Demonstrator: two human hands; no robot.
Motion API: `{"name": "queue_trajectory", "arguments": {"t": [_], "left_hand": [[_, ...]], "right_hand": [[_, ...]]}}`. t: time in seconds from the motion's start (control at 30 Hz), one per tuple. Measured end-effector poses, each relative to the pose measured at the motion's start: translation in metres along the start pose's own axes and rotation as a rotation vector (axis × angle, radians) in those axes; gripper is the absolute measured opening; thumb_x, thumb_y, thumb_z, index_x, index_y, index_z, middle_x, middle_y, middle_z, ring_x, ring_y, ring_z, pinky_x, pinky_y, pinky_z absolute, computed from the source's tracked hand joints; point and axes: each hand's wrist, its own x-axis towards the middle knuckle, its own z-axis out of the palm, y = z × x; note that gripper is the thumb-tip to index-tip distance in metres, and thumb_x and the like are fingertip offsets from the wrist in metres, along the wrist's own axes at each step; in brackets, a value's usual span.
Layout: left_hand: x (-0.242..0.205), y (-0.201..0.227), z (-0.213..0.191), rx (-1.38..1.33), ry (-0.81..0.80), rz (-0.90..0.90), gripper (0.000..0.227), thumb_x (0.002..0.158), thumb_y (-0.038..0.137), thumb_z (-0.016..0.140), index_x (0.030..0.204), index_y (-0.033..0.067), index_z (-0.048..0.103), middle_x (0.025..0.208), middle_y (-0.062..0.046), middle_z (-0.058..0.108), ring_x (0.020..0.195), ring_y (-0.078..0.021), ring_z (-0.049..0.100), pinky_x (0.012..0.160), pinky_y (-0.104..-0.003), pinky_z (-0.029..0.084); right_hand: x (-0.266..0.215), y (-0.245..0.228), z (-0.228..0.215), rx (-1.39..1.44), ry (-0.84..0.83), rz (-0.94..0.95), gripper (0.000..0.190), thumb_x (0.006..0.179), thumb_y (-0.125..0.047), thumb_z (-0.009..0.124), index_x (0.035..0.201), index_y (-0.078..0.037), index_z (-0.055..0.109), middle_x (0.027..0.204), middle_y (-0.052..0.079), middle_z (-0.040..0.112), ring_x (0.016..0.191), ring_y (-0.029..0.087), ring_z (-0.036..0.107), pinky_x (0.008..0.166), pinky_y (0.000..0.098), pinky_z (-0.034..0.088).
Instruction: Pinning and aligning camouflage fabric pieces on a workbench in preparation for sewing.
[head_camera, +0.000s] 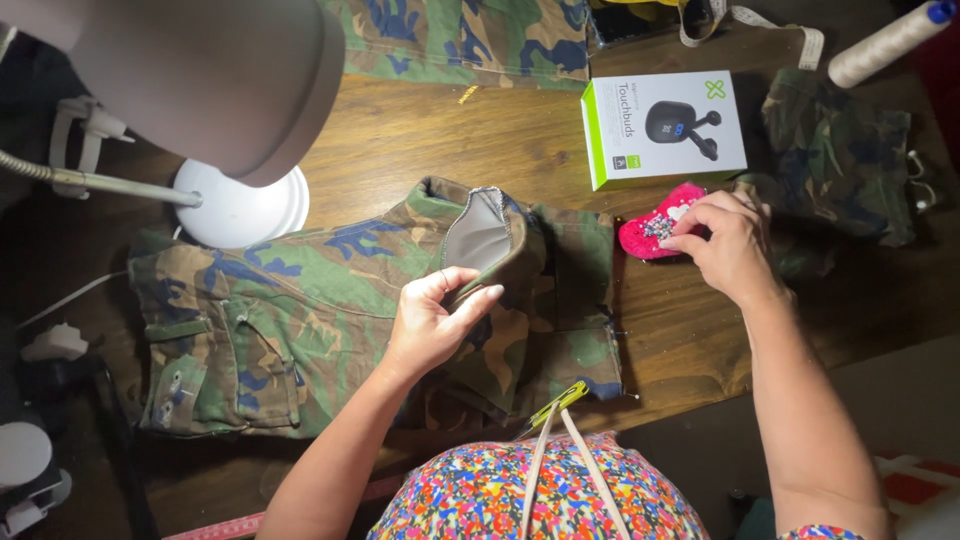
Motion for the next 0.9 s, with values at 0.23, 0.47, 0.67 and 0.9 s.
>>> {"name": "queue_trajectory", "arguments": {"t": [0.23,0.47,0.67,0.9], "left_hand": [[0.001,0.006,-0.003,0.070,-0.038,0.091,0.015,0.090,0.026,0.080,0.086,0.0118,0.077,0.073,0.007,0.065,0.063,-0.0027,0.052,0.060,-0.023,0.045],[0.000,0.006,-0.001,0.053,-0.042,0.075,0.017,0.091,0.029,0.076,0.090,0.0126,0.078,0.077,0.007,0.070,0.070,-0.0019,0.059,0.065,-0.023,0.048],[0.002,-0.002,0.003,0.012,-0.027,0.120,0.015,0.091,0.024,0.077,0.094,0.0101,0.079,0.081,0.006,0.071,0.074,-0.0027,0.060,0.069,-0.023,0.049],[0.002,0.003,0.000,0.065,-0.052,0.024,0.018,0.091,0.028,0.075,0.094,0.0117,0.080,0.080,0.008,0.072,0.071,-0.0004,0.057,0.064,-0.021,0.048]], "right_hand": [[0.010,-0.040,-0.031,0.244,0.056,0.046,0.011,0.096,-0.003,0.083,0.097,-0.001,0.071,0.097,0.010,0.071,0.090,0.021,0.065,0.084,0.0338,0.052],[0.002,-0.031,-0.012,0.204,0.036,0.160,0.014,0.096,-0.001,0.084,0.097,-0.001,0.070,0.090,0.013,0.071,0.085,0.021,0.070,0.076,0.0331,0.057],[-0.010,-0.038,-0.008,0.291,0.279,0.024,0.010,0.097,0.006,0.081,0.105,0.003,0.078,0.095,0.013,0.076,0.085,0.017,0.069,0.081,0.0290,0.055],[-0.016,-0.037,-0.002,0.231,0.336,-0.151,0.011,0.093,0.010,0.086,0.091,0.005,0.077,0.086,0.015,0.073,0.076,0.022,0.066,0.071,0.0324,0.052]]}}
